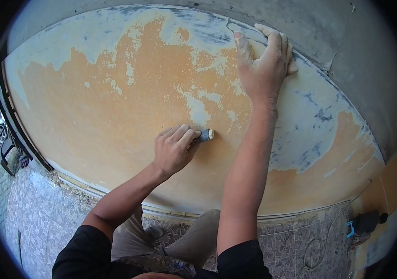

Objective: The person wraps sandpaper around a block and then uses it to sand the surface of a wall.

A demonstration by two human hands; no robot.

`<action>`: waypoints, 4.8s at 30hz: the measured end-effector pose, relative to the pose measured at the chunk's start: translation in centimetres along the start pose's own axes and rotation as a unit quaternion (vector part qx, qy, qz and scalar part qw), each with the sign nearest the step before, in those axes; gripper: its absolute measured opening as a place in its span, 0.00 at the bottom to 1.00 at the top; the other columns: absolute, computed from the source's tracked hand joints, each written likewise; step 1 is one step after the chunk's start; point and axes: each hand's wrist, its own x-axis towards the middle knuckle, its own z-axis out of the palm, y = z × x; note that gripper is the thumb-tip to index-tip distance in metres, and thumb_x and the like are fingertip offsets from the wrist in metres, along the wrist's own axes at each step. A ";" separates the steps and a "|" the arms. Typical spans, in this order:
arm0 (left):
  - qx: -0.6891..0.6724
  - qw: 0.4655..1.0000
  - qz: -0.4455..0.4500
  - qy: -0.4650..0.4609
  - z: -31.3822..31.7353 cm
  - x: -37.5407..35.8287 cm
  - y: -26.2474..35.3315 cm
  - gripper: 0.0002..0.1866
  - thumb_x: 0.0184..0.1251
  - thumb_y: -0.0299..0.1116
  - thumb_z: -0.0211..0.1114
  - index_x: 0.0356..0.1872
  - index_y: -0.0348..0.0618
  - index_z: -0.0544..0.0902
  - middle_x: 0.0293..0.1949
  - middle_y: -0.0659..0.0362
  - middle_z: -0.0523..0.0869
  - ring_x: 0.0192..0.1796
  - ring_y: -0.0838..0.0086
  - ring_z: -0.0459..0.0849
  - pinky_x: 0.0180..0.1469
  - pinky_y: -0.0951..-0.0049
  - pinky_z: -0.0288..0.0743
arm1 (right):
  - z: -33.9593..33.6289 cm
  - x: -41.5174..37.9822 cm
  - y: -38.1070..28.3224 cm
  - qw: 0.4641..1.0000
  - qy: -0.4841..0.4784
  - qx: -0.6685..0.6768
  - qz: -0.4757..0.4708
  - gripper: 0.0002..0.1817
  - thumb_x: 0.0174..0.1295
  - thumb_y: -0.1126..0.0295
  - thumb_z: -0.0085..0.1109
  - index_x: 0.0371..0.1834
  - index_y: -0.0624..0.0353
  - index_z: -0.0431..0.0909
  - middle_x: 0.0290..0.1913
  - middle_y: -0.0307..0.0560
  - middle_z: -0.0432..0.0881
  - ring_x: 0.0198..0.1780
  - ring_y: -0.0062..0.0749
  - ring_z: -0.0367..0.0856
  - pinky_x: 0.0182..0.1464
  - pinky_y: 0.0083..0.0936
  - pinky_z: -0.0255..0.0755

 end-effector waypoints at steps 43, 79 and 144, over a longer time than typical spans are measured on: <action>-0.235 0.729 -0.619 -0.173 -20.1 -25.9 -2.2 0.12 0.63 0.27 0.82 0.36 0.37 0.84 0.32 0.56 0.92 0.32 0.79 0.88 0.38 0.75 0.83 | 2.1 -23.3 -9.8 0.978 -0.165 -0.093 0.083 0.47 0.74 0.42 0.59 0.86 0.60 0.56 0.88 0.55 0.53 0.88 0.61 0.42 0.83 0.69 0.28; -0.123 0.919 -0.245 -0.284 -10.0 -9.0 -1.9 0.40 0.59 0.36 0.83 0.72 0.38 0.77 0.71 0.44 0.78 0.75 0.50 0.75 0.77 0.54 0.69 | -7.1 -55.4 -16.2 0.216 -0.389 0.512 0.735 0.30 0.67 0.37 0.69 0.48 0.55 0.85 0.40 0.34 0.81 0.38 0.20 0.76 0.41 0.25 0.70; 0.073 0.969 0.100 0.212 -6.5 20.1 -9.4 0.24 0.67 0.47 0.69 0.56 0.40 0.83 0.52 0.55 0.83 0.65 0.61 0.79 0.82 0.47 0.55 | 2.1 -9.8 -8.9 0.989 0.020 0.053 0.138 0.33 0.77 0.78 0.57 0.80 0.73 0.53 0.64 0.60 0.71 0.61 0.39 0.77 0.62 0.33 0.76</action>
